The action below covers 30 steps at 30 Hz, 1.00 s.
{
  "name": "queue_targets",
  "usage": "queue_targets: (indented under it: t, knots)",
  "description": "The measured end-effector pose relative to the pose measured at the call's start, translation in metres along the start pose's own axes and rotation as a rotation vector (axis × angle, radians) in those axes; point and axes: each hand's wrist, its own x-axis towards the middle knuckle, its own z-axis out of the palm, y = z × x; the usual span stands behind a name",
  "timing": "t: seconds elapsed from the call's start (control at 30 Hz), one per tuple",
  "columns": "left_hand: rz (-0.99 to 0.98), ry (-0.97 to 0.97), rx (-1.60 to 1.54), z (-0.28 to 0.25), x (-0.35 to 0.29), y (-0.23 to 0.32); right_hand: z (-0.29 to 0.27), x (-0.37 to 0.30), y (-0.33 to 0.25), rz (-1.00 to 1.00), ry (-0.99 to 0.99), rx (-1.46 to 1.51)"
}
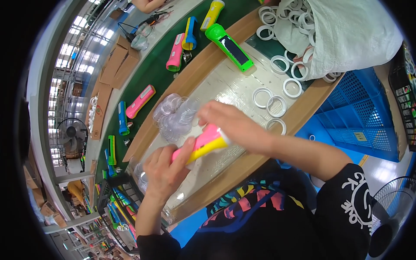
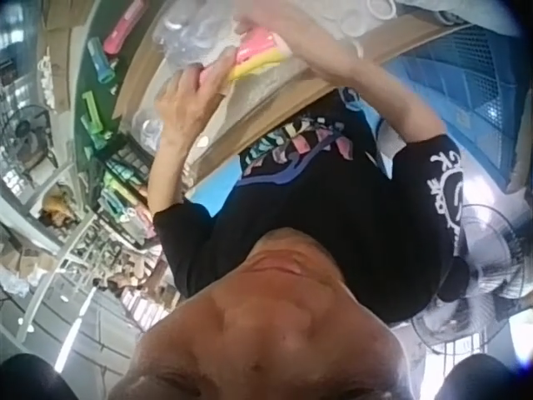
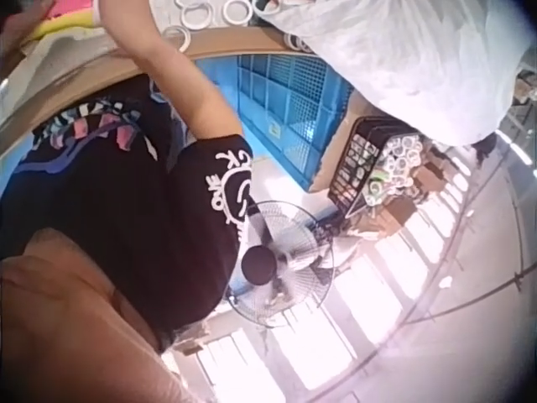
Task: Assembling plastic flashlights by attaching reflectors and screwing on white securing rings.
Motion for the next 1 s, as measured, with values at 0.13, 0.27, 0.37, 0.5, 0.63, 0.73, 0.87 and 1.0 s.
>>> queue_targets:
  t: [0.13, 0.27, 0.37, 0.5, 0.63, 0.73, 0.87, 1.0]
  knots:
    - [-0.129, -0.075, -0.356, -0.011, -0.004, 0.008, 0.012, -0.021, -0.016, -0.439, -0.004, -0.429]
    - [-0.173, -0.467, -1.532, -0.028, -0.005, 0.006, 0.044, -0.063, -0.044, -1.168, -0.186, -0.730]
    - [-0.134, -0.606, -1.794, -0.035, -0.007, 0.012, 0.045, -0.067, -0.062, -1.298, -0.493, -0.803]
    - [-0.274, -0.302, -0.251, -0.022, 0.005, 0.012, -0.002, 0.007, -0.002, -0.290, -0.001, -0.653]
    - [-0.043, -0.053, 0.043, 0.017, -0.007, 0.000, 0.002, 0.025, 0.015, 0.298, 0.112, 0.280]
    - [-0.166, 0.085, -0.143, 0.013, -0.013, 0.004, 0.005, 0.005, 0.000, -0.190, 0.005, -0.148]
    - [0.019, 0.149, 0.005, -0.002, -0.009, 0.011, 0.005, -0.015, -0.011, -0.284, -0.131, -0.265]
    - [-0.034, 0.066, -0.196, -0.015, -0.008, 0.011, 0.018, -0.026, -0.026, -0.266, -0.043, -0.309]
